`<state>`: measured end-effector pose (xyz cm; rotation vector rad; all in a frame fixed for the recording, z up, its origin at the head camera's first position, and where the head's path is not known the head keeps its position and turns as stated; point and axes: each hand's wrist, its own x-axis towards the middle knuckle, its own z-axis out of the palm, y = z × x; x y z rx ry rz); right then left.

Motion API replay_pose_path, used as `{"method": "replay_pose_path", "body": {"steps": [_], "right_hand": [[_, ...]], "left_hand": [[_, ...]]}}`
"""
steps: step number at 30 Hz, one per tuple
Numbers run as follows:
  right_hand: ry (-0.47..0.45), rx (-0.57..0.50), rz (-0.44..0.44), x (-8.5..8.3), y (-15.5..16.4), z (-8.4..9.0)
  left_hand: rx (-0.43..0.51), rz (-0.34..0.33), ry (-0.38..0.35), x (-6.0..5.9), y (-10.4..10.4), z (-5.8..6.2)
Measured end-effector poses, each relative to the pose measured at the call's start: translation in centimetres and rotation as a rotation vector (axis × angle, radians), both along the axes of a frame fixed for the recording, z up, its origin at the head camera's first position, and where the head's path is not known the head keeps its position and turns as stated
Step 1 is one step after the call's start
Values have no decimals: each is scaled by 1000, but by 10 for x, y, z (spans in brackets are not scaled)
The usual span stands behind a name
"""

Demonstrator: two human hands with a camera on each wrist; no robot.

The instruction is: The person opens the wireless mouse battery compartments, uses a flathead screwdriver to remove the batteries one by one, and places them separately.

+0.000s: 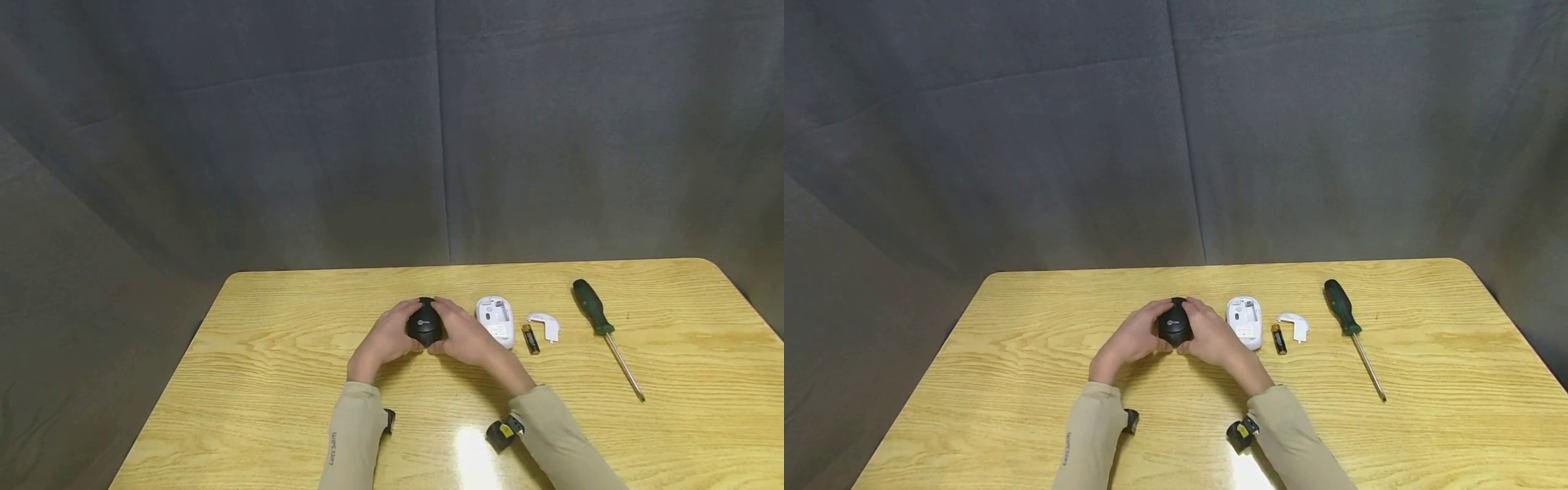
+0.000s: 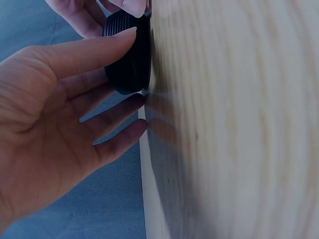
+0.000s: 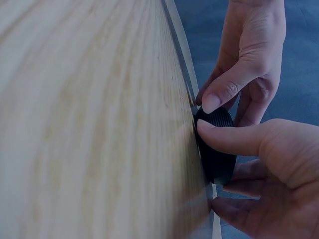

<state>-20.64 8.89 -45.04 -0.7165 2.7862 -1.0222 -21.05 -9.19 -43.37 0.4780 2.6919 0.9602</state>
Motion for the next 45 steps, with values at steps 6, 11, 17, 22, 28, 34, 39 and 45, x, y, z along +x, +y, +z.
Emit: {"method": "replay_pose_path", "body": {"steps": [6,11,17,22,28,34,39,45], "right_hand": [[26,21,-1,1,1,1],[34,27,-5,1,3,2],[40,8,-2,0,4,0],[60,-48,40,-4,6,-1],[38,-91,78,-7,13,-2],[-54,-172,65,-8,17,3],[-91,-232,-10,-9,16,10],[-62,-224,-127,-11,17,14]], "left_hand": [[-10,-5,5,-1,0,0],[-39,-9,28,-1,1,1],[-44,-6,44,0,2,1],[-25,-8,56,-1,0,0],[-4,-21,57,0,-2,0],[53,-5,117,0,-4,-1],[90,28,154,0,-3,-1],[69,38,142,0,0,2]]}}
